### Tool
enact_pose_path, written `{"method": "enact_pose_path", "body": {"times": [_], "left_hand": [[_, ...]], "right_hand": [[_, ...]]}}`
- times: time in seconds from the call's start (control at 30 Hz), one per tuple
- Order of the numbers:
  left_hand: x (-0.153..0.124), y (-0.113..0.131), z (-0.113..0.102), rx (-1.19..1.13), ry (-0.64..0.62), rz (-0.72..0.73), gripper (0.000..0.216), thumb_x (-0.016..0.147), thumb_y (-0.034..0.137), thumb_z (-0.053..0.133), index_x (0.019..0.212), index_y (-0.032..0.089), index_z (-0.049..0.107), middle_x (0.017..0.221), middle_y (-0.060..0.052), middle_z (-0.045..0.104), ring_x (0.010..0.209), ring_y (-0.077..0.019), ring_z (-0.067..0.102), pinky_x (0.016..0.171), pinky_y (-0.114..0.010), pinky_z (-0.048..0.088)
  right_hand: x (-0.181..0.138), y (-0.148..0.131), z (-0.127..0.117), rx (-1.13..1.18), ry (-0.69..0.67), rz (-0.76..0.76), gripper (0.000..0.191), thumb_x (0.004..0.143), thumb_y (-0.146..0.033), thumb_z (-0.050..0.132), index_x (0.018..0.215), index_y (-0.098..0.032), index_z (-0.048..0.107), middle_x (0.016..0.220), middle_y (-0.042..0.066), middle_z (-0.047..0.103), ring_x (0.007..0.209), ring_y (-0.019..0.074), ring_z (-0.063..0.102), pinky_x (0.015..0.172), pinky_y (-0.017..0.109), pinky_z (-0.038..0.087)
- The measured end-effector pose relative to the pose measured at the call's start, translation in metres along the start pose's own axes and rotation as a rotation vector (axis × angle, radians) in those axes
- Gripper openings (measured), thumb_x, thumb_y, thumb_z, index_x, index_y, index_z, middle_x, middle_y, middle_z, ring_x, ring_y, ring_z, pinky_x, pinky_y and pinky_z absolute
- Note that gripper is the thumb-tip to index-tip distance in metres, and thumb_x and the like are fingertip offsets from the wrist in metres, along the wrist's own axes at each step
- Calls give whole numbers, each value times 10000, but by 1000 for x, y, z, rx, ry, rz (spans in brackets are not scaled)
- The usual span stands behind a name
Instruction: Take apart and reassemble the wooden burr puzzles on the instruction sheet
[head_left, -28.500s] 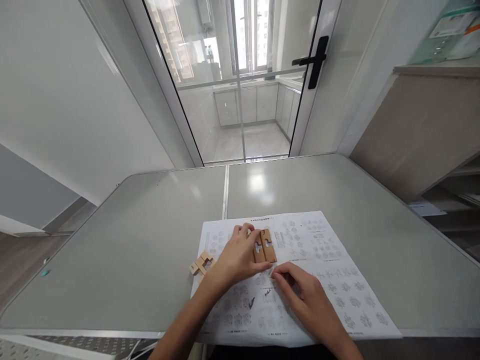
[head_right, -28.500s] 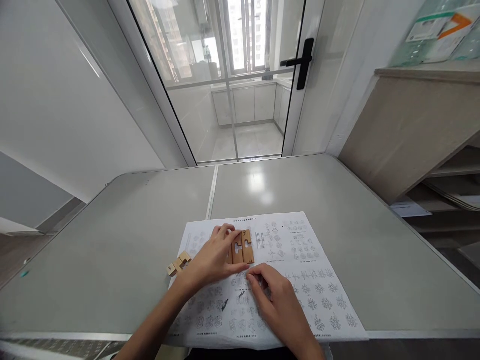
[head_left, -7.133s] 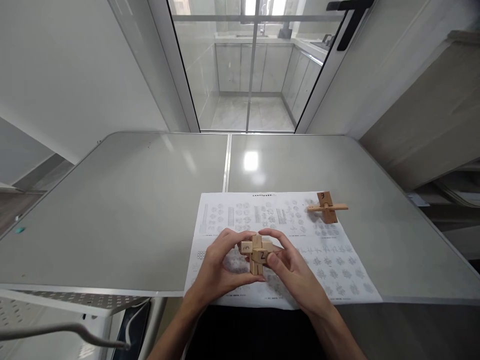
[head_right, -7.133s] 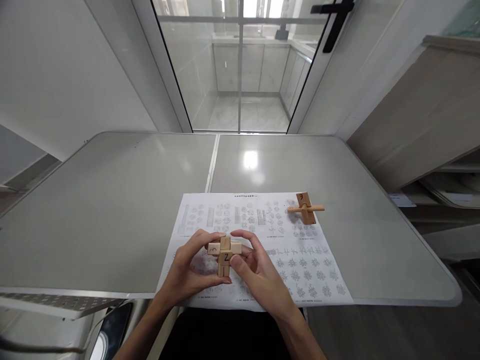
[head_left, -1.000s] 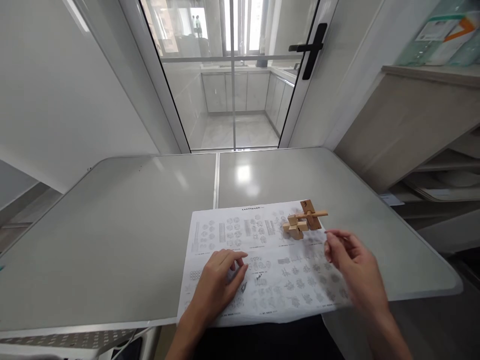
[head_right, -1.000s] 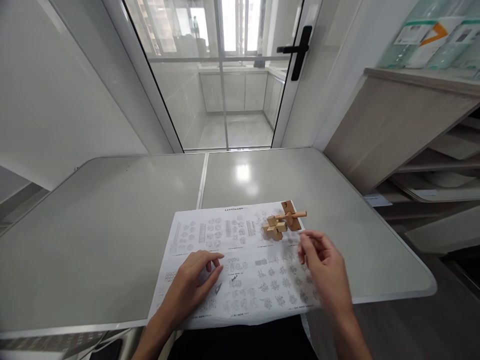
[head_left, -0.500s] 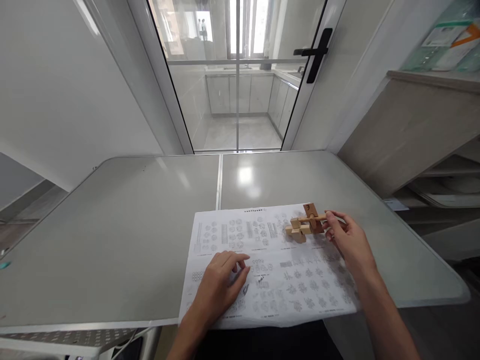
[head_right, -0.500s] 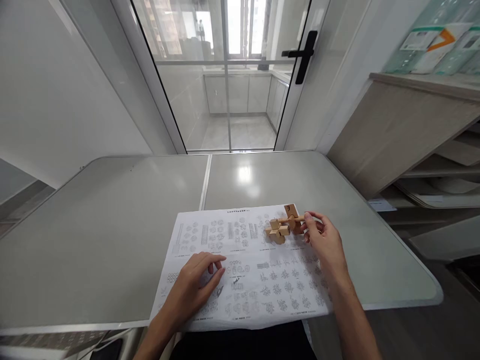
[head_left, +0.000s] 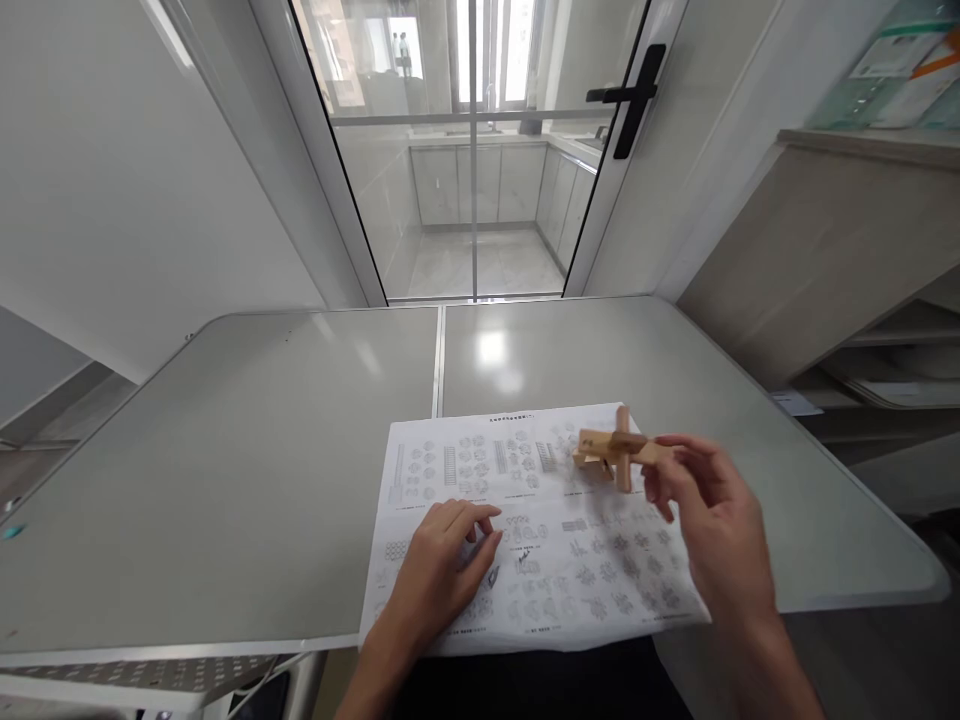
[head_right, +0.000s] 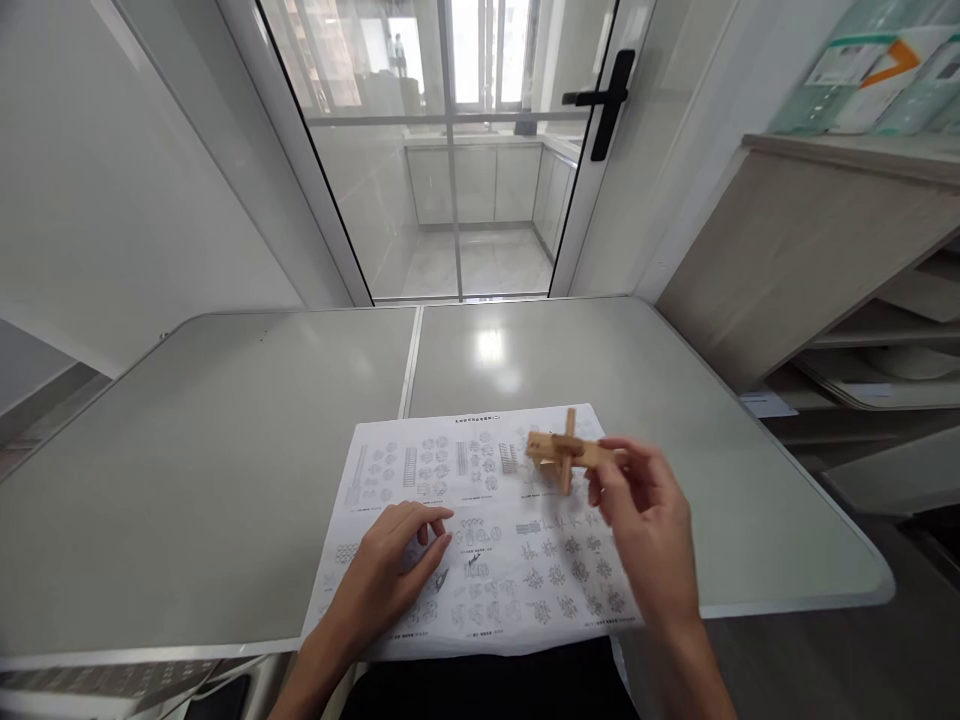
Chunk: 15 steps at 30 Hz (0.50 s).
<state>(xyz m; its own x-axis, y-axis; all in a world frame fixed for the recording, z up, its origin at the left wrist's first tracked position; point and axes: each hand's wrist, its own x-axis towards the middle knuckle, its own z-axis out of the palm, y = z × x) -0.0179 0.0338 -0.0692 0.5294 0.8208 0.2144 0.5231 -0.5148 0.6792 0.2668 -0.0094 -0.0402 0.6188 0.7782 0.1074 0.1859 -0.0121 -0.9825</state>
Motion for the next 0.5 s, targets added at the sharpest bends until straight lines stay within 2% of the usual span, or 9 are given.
{"method": "enact_pose_path", "body": {"times": [0.1, 0.23, 0.3, 0.4, 0.5], "left_hand": [[-2, -1, 1, -28, 14, -19, 357, 986, 218, 654, 1327, 295, 586, 1071, -23, 714, 904, -199, 655, 873, -391, 564], [-5, -1, -1, -78, 53, -54, 986, 777, 332, 907, 1581, 328, 335, 1439, -115, 594, 1217, -301, 629, 993, -467, 567], [-5, 0, -3, -107, 43, -54, 1174, 686, 404, 974, 1620, 339, 266, 1559, -144, 501, 1357, -357, 561, 1042, -502, 553], [-5, 2, -6, -170, -9, -32, 1249, 660, 510, 982, 1645, 358, 229, 1648, -158, 408, 1445, -396, 501, 1098, -537, 524], [-7, 3, -8, -234, -56, -30, 1189, 704, 551, 947, 1649, 371, 248, 1658, -151, 416, 1475, -396, 484, 1156, -546, 485]], "right_hand": [[-30, 0, 19, 53, -204, 75, 351, 992, -502, 641, 1214, -235, 696, 745, -11, 610, 602, 151, 534, 544, 258, 465], [-60, 9, 47, 93, -377, 148, 367, 1009, -530, 614, 1196, -218, 666, 727, -10, 614, 629, 169, 591, 603, 277, 507], [-68, 11, 57, 126, -437, 175, 372, 1010, -535, 616, 1196, -214, 648, 766, -1, 633, 644, 171, 611, 612, 280, 514], [-74, 11, 64, 175, -524, 190, 362, 1020, -526, 616, 1202, -214, 633, 781, -3, 637, 657, 168, 623, 637, 281, 525], [-77, 10, 66, 225, -591, 195, 338, 1034, -507, 609, 1207, -218, 630, 791, -7, 641, 655, 159, 626, 659, 282, 530]]}}
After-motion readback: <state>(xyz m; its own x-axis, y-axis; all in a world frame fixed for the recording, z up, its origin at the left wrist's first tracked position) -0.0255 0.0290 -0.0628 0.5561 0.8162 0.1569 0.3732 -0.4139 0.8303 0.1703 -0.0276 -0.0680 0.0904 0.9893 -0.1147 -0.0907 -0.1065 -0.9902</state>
